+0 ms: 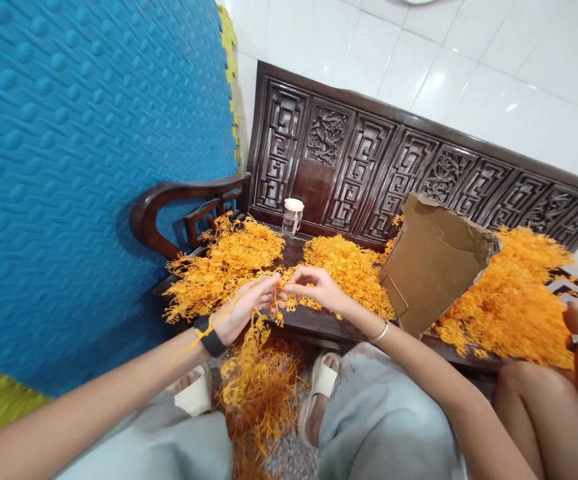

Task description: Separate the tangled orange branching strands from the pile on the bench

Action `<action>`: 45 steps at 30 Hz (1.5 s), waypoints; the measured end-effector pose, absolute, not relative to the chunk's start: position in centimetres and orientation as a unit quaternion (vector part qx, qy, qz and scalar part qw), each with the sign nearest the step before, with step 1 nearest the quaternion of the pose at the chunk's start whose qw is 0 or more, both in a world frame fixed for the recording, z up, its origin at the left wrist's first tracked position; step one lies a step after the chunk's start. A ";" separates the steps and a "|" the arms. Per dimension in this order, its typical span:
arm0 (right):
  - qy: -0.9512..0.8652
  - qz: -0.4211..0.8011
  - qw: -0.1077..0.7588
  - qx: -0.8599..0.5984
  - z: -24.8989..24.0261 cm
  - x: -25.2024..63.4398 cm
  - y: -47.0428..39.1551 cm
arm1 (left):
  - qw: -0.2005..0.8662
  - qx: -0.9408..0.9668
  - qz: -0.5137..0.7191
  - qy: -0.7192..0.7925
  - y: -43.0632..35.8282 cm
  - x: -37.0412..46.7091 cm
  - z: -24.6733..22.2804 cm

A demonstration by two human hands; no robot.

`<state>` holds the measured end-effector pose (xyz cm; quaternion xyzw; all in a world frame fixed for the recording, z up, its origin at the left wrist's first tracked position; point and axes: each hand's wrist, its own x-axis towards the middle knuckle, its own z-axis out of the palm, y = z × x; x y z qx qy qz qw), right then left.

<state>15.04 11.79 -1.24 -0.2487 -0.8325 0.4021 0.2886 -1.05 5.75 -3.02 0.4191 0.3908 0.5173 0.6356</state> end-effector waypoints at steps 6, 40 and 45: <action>-0.864 0.362 0.256 -0.239 -1.0 14.4 10.5 | 0.597 0.459 0.505 0.422 5.2 -0.6 -2.8; -0.741 0.540 0.314 -0.247 0.1 14.6 10.8 | 0.524 0.452 0.563 0.451 4.4 0.7 -1.1; -0.794 0.507 0.258 -0.216 0.5 14.5 10.5 | 0.530 0.469 0.537 0.460 4.6 0.5 -1.6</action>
